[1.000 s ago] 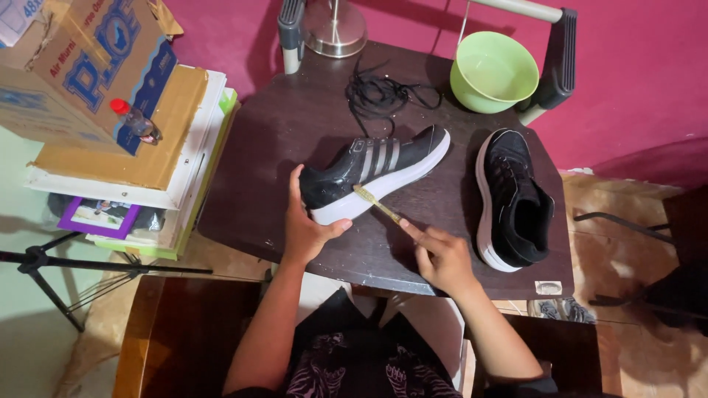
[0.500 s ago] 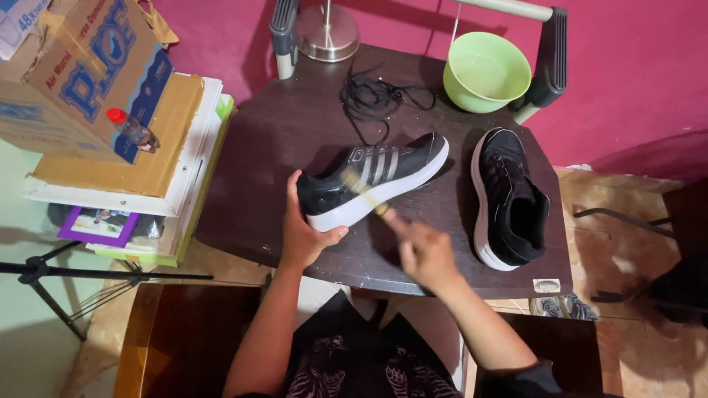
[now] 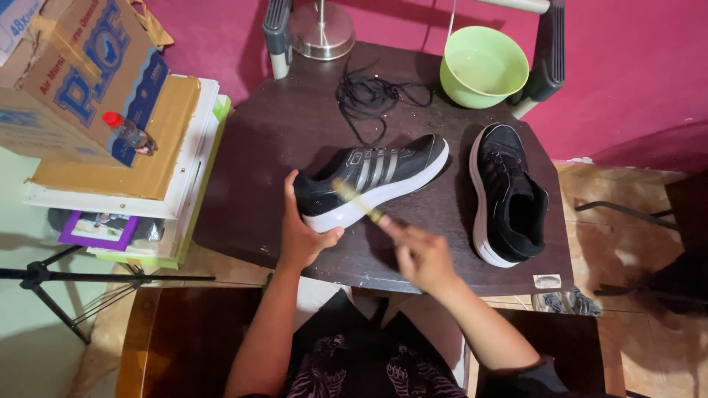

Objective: The person cleans a pair of black sneakers with white soles using a toothbrush and water. They repeatedly dip the toothbrush into a green bowl of water and scrub the exterior surfaces of the shoes, including the sides, toe box, and heel area, while holding the shoes on a table.

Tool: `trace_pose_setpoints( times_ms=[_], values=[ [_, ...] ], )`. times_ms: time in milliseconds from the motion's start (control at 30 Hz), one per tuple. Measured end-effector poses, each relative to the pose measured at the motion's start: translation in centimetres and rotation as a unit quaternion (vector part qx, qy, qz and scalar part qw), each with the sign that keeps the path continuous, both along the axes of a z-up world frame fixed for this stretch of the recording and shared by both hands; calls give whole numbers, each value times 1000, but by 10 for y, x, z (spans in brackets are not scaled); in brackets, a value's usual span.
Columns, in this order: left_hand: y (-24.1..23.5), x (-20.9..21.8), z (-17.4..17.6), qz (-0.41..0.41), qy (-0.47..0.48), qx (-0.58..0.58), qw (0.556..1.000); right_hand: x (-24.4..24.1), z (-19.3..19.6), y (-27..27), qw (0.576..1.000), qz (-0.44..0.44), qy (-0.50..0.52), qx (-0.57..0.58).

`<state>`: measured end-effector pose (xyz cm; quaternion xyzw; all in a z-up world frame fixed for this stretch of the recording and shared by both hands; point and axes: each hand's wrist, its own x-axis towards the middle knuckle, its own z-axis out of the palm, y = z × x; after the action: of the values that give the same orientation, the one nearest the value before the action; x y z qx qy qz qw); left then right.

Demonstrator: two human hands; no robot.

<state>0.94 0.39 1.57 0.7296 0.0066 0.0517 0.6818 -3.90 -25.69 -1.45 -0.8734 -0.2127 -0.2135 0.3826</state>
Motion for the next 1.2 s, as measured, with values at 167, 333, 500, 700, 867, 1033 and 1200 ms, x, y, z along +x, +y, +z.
trace_pose_setpoints(
  times_ms=[167, 333, 500, 700, 867, 1033, 1200],
  values=[
    [3, 1, 4, 3, 3, 10, 1000, 10, 75, 14, 997, -42, -58, -9],
    [6, 1, 10, 9, 19, 18, 1000, 1, 5, -6, 997, 25, -34, -59],
    [6, -1, 24, 16, 49, 22, 998, 2, -7, -15, 993, 25, -50, -106],
    [3, -2, 29, 20, 54, 30, 998, 19, 52, -19, 993, -64, -87, -41],
    [3, -2, 30, 22, 60, 33, 997, 15, 10, -34, 996, -48, -55, -56],
    [3, -2, 33, 20, 61, 33, 997, 5, 23, -27, 997, 5, -15, -73],
    [3, -2, 37, 22, 75, 36, 996, 8, 21, -40, 994, -95, -51, -23]
  ],
)
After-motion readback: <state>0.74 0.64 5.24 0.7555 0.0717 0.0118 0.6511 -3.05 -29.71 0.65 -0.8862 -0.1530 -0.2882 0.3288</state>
